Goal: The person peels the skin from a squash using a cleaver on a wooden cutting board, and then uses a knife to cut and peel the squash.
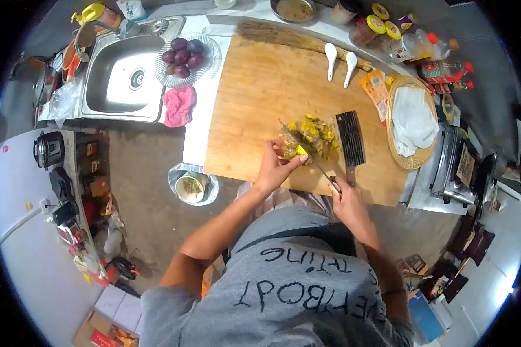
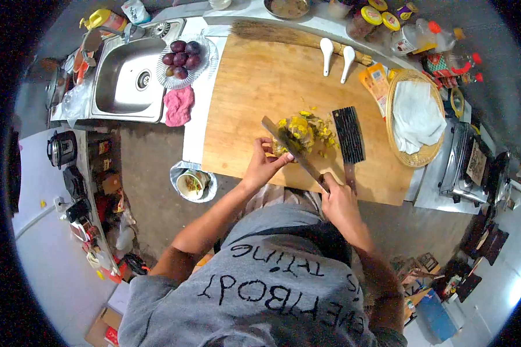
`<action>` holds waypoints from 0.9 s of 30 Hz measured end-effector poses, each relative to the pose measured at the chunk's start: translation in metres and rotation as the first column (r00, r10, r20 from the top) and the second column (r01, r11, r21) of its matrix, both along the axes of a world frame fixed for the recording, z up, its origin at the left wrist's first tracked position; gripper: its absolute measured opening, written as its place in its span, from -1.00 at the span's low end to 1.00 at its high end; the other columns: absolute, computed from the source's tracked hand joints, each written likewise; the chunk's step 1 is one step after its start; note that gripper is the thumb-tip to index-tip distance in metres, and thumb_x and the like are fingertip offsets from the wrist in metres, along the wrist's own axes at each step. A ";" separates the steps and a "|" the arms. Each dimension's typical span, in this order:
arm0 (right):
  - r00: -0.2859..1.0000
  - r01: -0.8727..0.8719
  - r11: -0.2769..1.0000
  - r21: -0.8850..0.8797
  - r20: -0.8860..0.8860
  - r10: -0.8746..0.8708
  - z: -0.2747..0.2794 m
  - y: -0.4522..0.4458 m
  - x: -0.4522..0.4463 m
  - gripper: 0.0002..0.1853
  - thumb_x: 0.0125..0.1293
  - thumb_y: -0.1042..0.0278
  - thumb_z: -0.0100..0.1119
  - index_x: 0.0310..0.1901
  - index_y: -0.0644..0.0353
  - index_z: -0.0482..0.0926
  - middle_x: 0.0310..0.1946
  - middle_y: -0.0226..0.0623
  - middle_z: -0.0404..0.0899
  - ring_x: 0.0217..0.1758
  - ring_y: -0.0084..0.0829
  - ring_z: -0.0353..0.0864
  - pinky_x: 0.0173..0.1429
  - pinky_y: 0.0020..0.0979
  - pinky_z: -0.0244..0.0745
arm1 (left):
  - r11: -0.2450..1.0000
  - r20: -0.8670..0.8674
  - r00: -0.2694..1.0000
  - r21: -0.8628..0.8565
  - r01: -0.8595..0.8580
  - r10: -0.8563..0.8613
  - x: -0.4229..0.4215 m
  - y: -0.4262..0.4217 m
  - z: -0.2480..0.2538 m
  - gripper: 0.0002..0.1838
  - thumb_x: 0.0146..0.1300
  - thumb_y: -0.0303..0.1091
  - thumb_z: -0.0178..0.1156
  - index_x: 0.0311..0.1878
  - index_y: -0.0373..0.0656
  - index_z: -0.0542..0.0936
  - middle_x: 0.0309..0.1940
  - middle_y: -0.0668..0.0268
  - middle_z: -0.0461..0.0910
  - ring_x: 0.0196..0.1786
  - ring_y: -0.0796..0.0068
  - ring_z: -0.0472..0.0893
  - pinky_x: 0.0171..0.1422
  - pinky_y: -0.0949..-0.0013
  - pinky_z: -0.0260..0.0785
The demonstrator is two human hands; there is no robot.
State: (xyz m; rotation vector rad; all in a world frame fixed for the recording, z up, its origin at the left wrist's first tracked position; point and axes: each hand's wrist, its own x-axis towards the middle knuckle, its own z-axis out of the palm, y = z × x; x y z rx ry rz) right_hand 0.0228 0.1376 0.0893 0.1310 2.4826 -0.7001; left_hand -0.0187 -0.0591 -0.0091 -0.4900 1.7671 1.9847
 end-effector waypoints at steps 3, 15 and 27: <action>0.999 -0.012 1.000 -0.010 -0.048 0.012 0.002 0.000 0.000 -0.77 0.15 0.51 0.10 -0.13 0.18 0.42 -0.50 0.19 0.53 -0.33 0.23 0.54 -0.22 0.13 0.41 | 0.992 -0.002 1.000 -0.123 0.005 -0.005 0.003 0.006 -0.005 -0.31 0.09 -0.26 0.45 0.07 -0.29 0.17 -0.16 0.18 0.36 -0.25 0.43 0.54 -0.24 0.47 0.50; 0.995 0.074 0.997 -0.034 -0.065 -0.076 -0.002 0.002 0.009 -0.77 0.18 0.50 0.07 -0.10 0.19 0.43 -0.43 0.18 0.55 -0.29 0.23 0.53 -0.19 0.09 0.42 | 0.962 -0.241 0.962 -0.266 0.059 -0.126 0.008 0.013 0.008 -0.18 0.02 -0.22 0.48 0.18 -0.33 0.15 -0.01 0.06 0.27 -0.07 0.28 0.50 -0.24 0.34 0.53; 0.996 0.088 0.993 -0.077 0.039 -0.085 0.002 0.000 0.013 -0.60 0.14 0.52 0.15 0.05 0.34 0.41 -0.36 0.24 0.55 -0.23 0.21 0.55 -0.14 0.03 0.45 | 0.655 -0.257 0.889 -0.753 0.061 -0.379 0.004 0.031 0.017 0.04 -0.30 -0.30 0.56 0.27 -0.28 0.15 0.11 0.00 0.31 0.08 -0.07 0.46 0.00 0.12 0.45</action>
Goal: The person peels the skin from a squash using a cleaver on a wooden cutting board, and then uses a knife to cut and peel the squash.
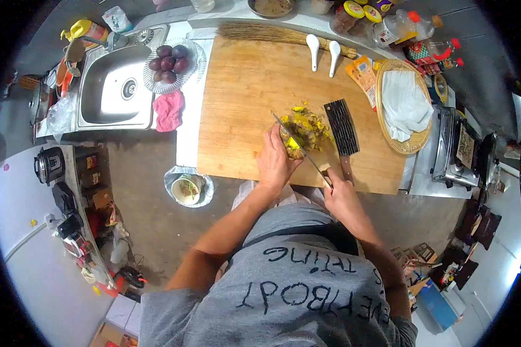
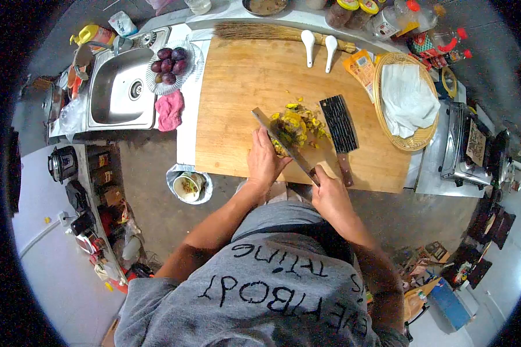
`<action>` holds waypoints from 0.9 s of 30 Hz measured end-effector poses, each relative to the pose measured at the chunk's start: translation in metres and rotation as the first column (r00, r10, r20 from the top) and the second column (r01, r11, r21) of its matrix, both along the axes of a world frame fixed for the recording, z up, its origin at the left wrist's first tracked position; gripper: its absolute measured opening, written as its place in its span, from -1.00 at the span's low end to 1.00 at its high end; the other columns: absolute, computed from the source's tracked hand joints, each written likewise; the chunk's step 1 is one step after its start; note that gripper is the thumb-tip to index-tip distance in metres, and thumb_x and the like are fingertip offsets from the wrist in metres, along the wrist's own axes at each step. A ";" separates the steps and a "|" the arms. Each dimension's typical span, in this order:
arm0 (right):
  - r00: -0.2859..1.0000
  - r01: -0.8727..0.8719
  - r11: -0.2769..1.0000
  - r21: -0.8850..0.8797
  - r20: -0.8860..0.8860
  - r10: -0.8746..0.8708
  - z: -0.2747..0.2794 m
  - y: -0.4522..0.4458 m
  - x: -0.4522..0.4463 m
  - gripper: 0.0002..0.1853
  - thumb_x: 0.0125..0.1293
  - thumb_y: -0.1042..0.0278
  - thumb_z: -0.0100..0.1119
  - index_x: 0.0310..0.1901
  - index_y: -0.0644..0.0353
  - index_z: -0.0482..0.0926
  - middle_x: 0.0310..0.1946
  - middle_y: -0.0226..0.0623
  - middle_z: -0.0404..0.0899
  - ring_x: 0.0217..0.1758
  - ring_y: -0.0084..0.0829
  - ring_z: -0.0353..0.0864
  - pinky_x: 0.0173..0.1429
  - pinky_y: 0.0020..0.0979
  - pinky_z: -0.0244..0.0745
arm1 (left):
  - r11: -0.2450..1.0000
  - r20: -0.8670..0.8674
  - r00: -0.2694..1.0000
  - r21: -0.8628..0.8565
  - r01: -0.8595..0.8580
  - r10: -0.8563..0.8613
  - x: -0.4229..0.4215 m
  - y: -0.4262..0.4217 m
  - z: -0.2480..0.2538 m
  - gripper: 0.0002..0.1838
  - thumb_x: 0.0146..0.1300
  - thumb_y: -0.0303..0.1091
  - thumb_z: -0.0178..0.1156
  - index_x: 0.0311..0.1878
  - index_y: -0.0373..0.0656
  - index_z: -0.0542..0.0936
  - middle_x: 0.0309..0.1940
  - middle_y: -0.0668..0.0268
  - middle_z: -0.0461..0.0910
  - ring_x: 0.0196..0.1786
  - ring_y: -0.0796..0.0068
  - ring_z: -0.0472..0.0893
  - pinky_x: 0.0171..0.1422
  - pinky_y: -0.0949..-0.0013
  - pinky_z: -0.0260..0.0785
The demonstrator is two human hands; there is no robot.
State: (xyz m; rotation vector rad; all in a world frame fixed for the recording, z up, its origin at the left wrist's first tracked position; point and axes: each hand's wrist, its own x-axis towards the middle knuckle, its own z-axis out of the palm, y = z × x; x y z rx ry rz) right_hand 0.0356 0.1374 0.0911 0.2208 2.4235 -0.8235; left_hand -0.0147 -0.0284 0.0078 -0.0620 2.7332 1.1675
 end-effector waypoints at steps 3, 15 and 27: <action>0.985 -0.031 0.999 -0.036 -0.168 0.024 -0.008 0.004 0.005 -0.69 0.18 0.52 0.02 -0.01 0.25 0.41 -0.43 0.23 0.53 -0.29 0.26 0.51 -0.23 0.12 0.36 | 0.999 0.012 0.999 -0.026 -0.029 0.029 0.001 0.003 -0.006 0.09 -0.33 -0.33 0.56 0.32 -0.22 0.13 0.13 0.06 0.35 0.10 0.00 0.47 0.05 0.16 0.43; 0.988 -0.109 0.994 0.019 -0.111 0.110 -0.006 0.008 -0.005 -0.67 0.14 0.55 0.08 -0.01 0.27 0.40 -0.44 0.21 0.55 -0.26 0.21 0.56 -0.17 0.09 0.42 | 0.988 -0.090 0.984 0.043 -0.151 0.154 0.008 0.012 -0.010 0.11 -0.41 -0.39 0.57 0.31 -0.21 0.16 0.07 0.06 0.42 0.07 0.00 0.47 0.05 0.17 0.41; 0.993 -0.087 0.996 -0.017 -0.087 0.085 -0.004 0.023 -0.008 -0.77 0.25 0.45 0.03 -0.05 0.20 0.44 -0.37 0.22 0.52 -0.23 0.25 0.50 -0.24 0.06 0.34 | 0.790 0.136 0.956 0.538 -0.292 0.261 0.043 -0.004 -0.031 0.00 -0.14 -0.44 0.46 0.37 -0.24 0.09 0.22 0.01 0.13 0.06 0.16 0.46 0.04 0.25 0.45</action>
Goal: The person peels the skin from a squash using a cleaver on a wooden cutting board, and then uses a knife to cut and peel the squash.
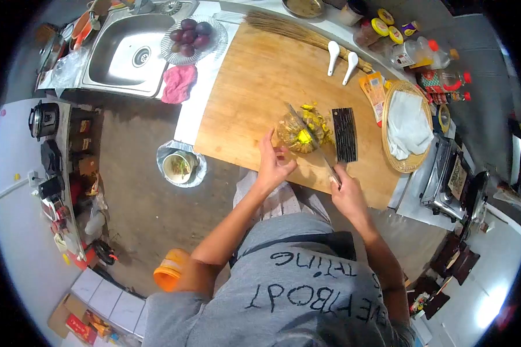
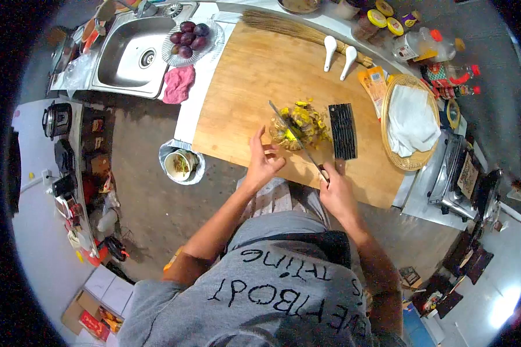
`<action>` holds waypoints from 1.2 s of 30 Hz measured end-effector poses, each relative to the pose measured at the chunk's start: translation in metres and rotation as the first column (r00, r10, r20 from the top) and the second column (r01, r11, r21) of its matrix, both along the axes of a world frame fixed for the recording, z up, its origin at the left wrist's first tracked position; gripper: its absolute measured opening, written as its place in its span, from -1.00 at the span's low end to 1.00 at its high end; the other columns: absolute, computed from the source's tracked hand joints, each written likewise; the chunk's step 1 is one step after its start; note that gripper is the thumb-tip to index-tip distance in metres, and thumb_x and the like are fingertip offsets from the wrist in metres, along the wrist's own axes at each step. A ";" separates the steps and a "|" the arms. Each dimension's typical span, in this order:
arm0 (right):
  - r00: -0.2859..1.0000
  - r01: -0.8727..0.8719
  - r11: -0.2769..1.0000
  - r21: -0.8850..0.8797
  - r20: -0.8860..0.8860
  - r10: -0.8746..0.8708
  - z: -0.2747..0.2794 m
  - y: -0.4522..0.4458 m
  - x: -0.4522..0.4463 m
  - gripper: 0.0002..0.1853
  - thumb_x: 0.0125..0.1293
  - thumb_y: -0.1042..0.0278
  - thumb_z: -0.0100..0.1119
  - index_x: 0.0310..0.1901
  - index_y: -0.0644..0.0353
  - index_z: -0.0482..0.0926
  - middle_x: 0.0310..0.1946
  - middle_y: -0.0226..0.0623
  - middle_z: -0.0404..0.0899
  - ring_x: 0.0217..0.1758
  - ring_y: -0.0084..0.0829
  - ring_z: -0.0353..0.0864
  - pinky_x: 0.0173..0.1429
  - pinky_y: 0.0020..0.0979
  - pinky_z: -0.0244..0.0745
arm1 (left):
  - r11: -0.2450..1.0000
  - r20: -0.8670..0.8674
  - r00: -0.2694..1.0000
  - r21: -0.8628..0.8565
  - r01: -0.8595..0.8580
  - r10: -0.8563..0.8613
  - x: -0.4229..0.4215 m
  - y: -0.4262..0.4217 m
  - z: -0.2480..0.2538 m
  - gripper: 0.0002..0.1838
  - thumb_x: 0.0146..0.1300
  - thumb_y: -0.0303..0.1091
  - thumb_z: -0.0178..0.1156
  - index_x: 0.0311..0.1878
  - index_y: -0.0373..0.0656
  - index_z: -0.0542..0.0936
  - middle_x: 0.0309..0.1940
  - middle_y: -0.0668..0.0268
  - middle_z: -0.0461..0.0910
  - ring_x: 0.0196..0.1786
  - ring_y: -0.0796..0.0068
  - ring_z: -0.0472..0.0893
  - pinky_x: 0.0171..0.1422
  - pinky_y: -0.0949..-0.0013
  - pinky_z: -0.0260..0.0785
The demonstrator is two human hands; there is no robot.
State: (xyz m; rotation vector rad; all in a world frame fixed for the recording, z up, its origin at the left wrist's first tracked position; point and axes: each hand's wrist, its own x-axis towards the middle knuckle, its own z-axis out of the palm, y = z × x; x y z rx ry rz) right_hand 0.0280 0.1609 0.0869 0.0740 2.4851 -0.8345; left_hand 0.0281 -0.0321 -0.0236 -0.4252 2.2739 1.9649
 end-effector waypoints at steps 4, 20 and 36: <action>1.000 0.006 1.000 0.004 0.005 -0.006 0.007 -0.003 -0.004 -0.81 0.29 0.37 0.03 -0.09 0.18 0.46 -0.37 0.22 0.52 -0.23 0.25 0.51 -0.24 0.06 0.35 | 0.993 0.143 0.989 0.113 -0.044 0.028 -0.010 -0.006 0.017 -0.16 0.11 -0.20 0.41 0.32 -0.33 0.15 0.19 0.07 0.16 -0.01 0.38 0.49 -0.08 0.34 0.51; 1.000 0.005 1.000 -0.002 -0.014 -0.005 0.000 -0.009 0.003 -0.82 0.32 0.38 0.02 -0.08 0.19 0.41 -0.37 0.18 0.54 -0.25 0.26 0.50 -0.24 0.08 0.37 | 0.862 0.509 0.860 0.430 -0.269 0.014 -0.027 0.017 0.033 -0.16 0.24 -0.29 0.30 0.38 -0.07 -0.08 -0.12 0.07 0.46 -0.25 0.39 0.57 -0.15 0.31 0.58; 0.999 0.018 0.999 -0.045 -0.050 -0.021 0.001 -0.002 0.003 -0.65 0.13 0.53 0.12 -0.01 0.30 0.42 -0.41 0.22 0.55 -0.28 0.22 0.55 -0.17 0.07 0.44 | 0.852 0.400 0.907 0.422 -0.310 0.131 -0.030 0.046 0.014 -0.29 0.29 -0.58 0.11 0.41 -0.11 -0.02 0.15 0.11 0.37 -0.01 0.37 0.52 -0.09 0.38 0.53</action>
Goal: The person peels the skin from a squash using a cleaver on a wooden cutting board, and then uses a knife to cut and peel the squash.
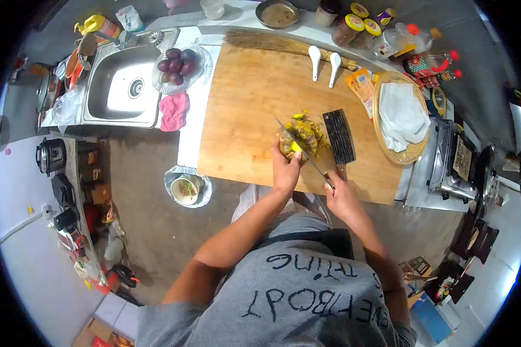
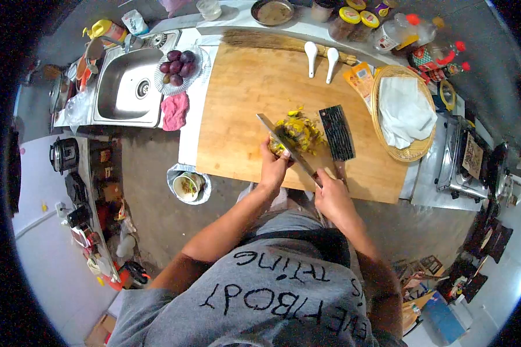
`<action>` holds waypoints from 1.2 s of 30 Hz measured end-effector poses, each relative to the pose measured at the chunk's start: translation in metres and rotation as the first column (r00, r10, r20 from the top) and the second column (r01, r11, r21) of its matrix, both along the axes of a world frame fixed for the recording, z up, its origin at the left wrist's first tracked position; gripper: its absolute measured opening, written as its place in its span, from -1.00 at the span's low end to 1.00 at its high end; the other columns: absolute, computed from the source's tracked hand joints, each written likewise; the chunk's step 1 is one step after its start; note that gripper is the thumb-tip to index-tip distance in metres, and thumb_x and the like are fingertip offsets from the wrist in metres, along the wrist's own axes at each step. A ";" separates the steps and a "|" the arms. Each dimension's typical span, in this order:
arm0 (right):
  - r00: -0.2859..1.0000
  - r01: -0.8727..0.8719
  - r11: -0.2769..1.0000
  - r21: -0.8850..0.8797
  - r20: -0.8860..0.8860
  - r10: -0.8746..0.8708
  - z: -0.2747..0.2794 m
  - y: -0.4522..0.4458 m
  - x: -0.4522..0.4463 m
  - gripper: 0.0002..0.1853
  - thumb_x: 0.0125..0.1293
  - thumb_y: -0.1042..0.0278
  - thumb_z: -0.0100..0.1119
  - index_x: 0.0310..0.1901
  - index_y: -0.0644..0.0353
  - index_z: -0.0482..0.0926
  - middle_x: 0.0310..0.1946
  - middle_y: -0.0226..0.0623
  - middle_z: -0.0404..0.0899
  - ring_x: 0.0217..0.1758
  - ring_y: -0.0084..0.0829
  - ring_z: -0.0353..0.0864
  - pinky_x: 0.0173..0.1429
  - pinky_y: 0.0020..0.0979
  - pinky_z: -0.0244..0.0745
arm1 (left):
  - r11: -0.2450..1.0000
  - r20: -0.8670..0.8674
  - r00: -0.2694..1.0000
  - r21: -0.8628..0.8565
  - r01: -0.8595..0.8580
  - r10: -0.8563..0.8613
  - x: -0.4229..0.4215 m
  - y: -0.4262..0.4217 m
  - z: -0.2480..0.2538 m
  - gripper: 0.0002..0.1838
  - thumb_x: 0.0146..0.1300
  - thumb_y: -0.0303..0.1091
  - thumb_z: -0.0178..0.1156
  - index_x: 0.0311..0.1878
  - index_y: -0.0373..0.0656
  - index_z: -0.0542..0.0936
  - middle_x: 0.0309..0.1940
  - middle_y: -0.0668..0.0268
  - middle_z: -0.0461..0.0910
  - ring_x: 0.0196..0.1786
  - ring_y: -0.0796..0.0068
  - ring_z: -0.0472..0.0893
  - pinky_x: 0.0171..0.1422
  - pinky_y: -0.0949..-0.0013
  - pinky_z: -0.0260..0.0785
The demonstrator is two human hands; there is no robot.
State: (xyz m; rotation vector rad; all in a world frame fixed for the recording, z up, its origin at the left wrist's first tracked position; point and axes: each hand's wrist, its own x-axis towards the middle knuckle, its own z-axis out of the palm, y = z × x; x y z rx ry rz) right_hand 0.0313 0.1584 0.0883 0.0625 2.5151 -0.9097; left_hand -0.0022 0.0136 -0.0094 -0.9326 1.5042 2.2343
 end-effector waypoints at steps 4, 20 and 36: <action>1.000 0.008 0.999 0.046 0.021 -0.009 0.020 -0.001 -0.014 -0.79 0.16 0.51 0.09 -0.15 0.32 0.45 -0.45 0.21 0.53 -0.31 0.21 0.55 -0.19 0.09 0.42 | 0.987 -0.051 0.988 0.050 0.151 -0.149 0.005 -0.013 -0.006 -0.32 0.35 -0.40 0.14 0.41 -0.14 0.00 -0.03 0.15 0.51 -0.16 0.44 0.58 -0.18 0.43 0.52; 0.982 -0.181 0.978 0.102 0.073 0.174 0.028 -0.025 -0.088 -0.84 0.20 0.42 0.09 -0.31 0.36 0.51 -0.42 0.19 0.56 -0.24 0.19 0.56 -0.12 0.04 0.46 | 0.919 -0.159 0.917 -0.220 0.328 -0.366 -0.034 -0.062 -0.034 -0.30 0.32 -0.02 0.18 0.30 -0.26 0.14 -0.28 0.21 0.50 -0.26 0.46 0.54 -0.19 0.42 0.48; 0.830 -0.300 0.938 0.173 0.532 0.168 0.052 -0.080 -0.180 -0.76 0.04 0.49 -0.01 -0.48 0.59 0.52 -0.64 0.12 0.55 -0.68 -0.17 0.61 -0.63 -0.20 0.49 | 0.551 -0.151 0.812 -0.801 0.234 -0.564 -0.058 -0.089 -0.007 -0.47 0.22 0.04 0.25 -0.17 -0.36 0.52 -0.37 0.02 0.57 -0.27 0.14 0.54 -0.19 0.17 0.37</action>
